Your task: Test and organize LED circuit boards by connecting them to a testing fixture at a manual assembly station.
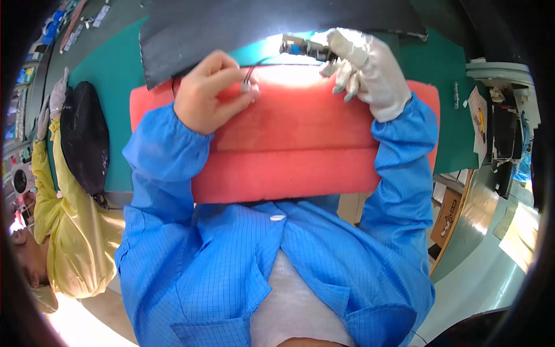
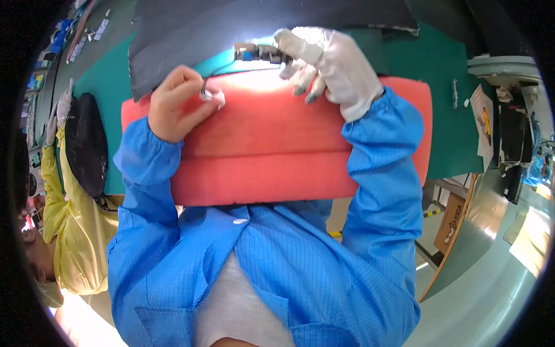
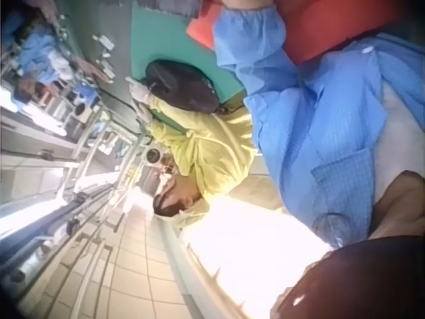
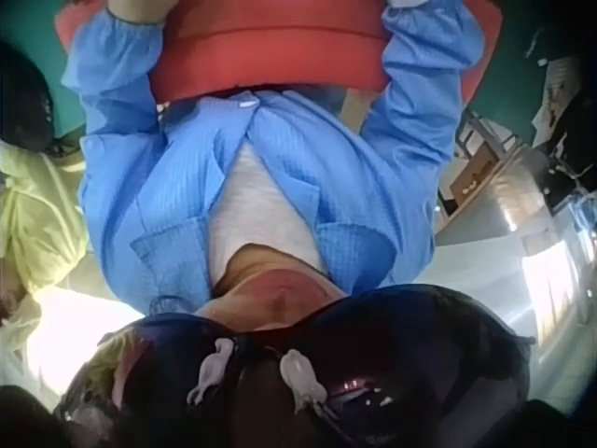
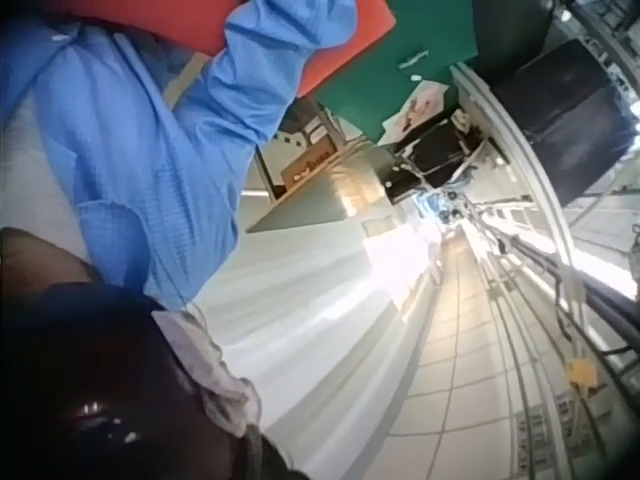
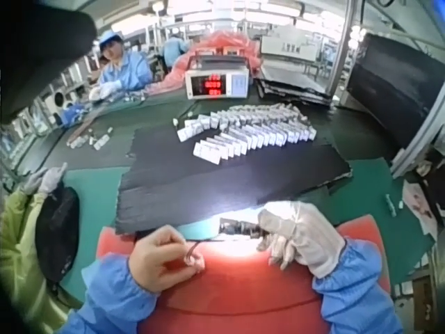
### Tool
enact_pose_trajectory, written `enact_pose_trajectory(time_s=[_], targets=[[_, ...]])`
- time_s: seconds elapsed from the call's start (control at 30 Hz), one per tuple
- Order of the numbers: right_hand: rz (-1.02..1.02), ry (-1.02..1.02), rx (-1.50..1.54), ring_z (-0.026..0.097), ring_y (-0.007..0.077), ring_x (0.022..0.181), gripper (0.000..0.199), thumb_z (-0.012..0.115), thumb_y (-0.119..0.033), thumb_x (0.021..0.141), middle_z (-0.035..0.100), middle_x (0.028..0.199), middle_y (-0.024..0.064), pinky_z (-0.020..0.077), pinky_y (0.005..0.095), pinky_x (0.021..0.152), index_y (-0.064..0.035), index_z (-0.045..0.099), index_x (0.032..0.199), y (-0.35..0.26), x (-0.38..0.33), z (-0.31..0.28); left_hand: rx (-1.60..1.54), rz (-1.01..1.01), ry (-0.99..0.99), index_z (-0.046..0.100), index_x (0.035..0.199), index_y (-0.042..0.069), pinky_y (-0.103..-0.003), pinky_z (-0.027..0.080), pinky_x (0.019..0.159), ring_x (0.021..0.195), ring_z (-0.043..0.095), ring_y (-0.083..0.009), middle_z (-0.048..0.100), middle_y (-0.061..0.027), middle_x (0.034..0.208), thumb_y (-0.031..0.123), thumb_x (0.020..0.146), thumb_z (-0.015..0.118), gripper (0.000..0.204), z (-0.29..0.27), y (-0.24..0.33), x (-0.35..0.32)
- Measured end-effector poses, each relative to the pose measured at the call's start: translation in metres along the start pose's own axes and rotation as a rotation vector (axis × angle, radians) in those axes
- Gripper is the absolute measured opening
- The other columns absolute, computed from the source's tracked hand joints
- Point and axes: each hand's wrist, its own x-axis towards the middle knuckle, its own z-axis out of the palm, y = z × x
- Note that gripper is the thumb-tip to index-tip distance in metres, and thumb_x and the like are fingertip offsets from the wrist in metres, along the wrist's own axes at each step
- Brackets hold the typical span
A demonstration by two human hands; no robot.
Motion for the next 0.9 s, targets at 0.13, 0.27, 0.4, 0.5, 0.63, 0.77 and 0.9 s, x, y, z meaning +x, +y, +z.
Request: enact_pose_trajectory(time_s=[0.13, 0.27, 0.4, 0.5, 0.63, 0.77, 0.9], targets=[[-0.180, -0.134, 0.134, 0.063, 0.0205, 0.063, 0.033, 0.049, -0.014, 0.085, 0.062, 0.092, 0.0204, 0.0487, 0.0237, 0.045, 0.0096, 0.052, 0.109, 0.022, 0.004, -0.004, -0.080, -0.099, -0.023, 0.067, 0.086, 0.001, -0.028, 0.045, 0.057, 0.062, 0.057, -0.0199, 0.057, -0.0092, 0.070, 0.006, 0.071, 0.073, 0.017, -0.006, 0.005, 0.000], [-0.118, -0.204, 0.221, 0.064, 0.0241, 0.070, 0.032, 0.052, -0.009, 0.083, 0.062, 0.087, 0.0177, 0.0517, 0.0252, 0.047, 0.0088, 0.053, 0.109, 0.007, -0.006, 0.001, -0.190, -0.103, -0.020, 0.067, 0.081, 0.000, -0.027, 0.044, 0.056, 0.060, 0.057, -0.0151, 0.060, -0.0084, 0.069, 0.009, 0.074, 0.071, 0.012, -0.007, 0.004, 0.001], [0.129, -0.098, 0.176, 0.061, 0.0168, 0.057, 0.036, 0.055, -0.023, 0.084, 0.062, 0.078, 0.0135, 0.0493, 0.0241, 0.047, 0.0050, 0.056, 0.106, -0.011, -0.013, 0.010, -0.978, -0.413, 0.214, 0.061, 0.082, 0.000, -0.024, 0.043, 0.054, 0.056, 0.054, -0.0118, 0.058, -0.0038, 0.068, 0.008, 0.081, 0.061, 0.008, -0.019, -0.011, 0.000], [0.181, -0.050, -0.036, 0.059, 0.0157, 0.055, 0.045, 0.056, -0.037, 0.082, 0.062, 0.076, 0.0128, 0.0458, 0.0223, 0.045, 0.0037, 0.057, 0.102, -0.032, -0.016, 0.028, -1.317, -0.587, 0.847, 0.054, 0.105, 0.002, -0.024, 0.044, 0.059, 0.068, 0.055, -0.0112, 0.057, -0.0014, 0.077, 0.030, 0.089, 0.054, 0.033, -0.044, -0.049, 0.001], [0.176, -0.009, -0.005, 0.058, 0.0139, 0.053, 0.040, 0.057, -0.035, 0.082, 0.062, 0.076, 0.0115, 0.0454, 0.0218, 0.043, 0.0010, 0.058, 0.100, -0.026, -0.018, 0.020, -1.230, -0.700, 0.972, 0.045, 0.122, 0.001, -0.028, 0.049, 0.063, 0.070, 0.057, -0.0127, 0.061, -0.0023, 0.093, 0.035, 0.089, 0.053, 0.048, -0.051, -0.038, 0.017], [0.170, 0.036, -0.017, 0.058, 0.0145, 0.052, 0.037, 0.058, -0.033, 0.081, 0.062, 0.076, 0.0096, 0.0457, 0.0231, 0.042, -0.0002, 0.059, 0.097, -0.033, -0.019, 0.026, -0.933, -0.498, 0.510, 0.061, 0.095, 0.001, -0.022, 0.042, 0.052, 0.053, 0.051, -0.0103, 0.055, -0.0012, 0.063, 0.020, 0.090, 0.052, 0.021, -0.031, -0.006, 0.008], [-0.153, 0.177, -0.183, 0.062, 0.0180, 0.068, 0.034, 0.067, -0.030, 0.078, 0.061, 0.079, 0.0089, 0.0507, 0.0282, 0.056, -0.0018, 0.060, 0.097, -0.029, 0.013, 0.025, -0.742, -0.394, 0.182, 0.062, 0.092, -0.002, -0.021, 0.043, 0.060, 0.062, 0.054, -0.0082, 0.059, -0.0028, 0.068, 0.008, 0.089, 0.051, 0.015, -0.011, 0.009, 0.001]])
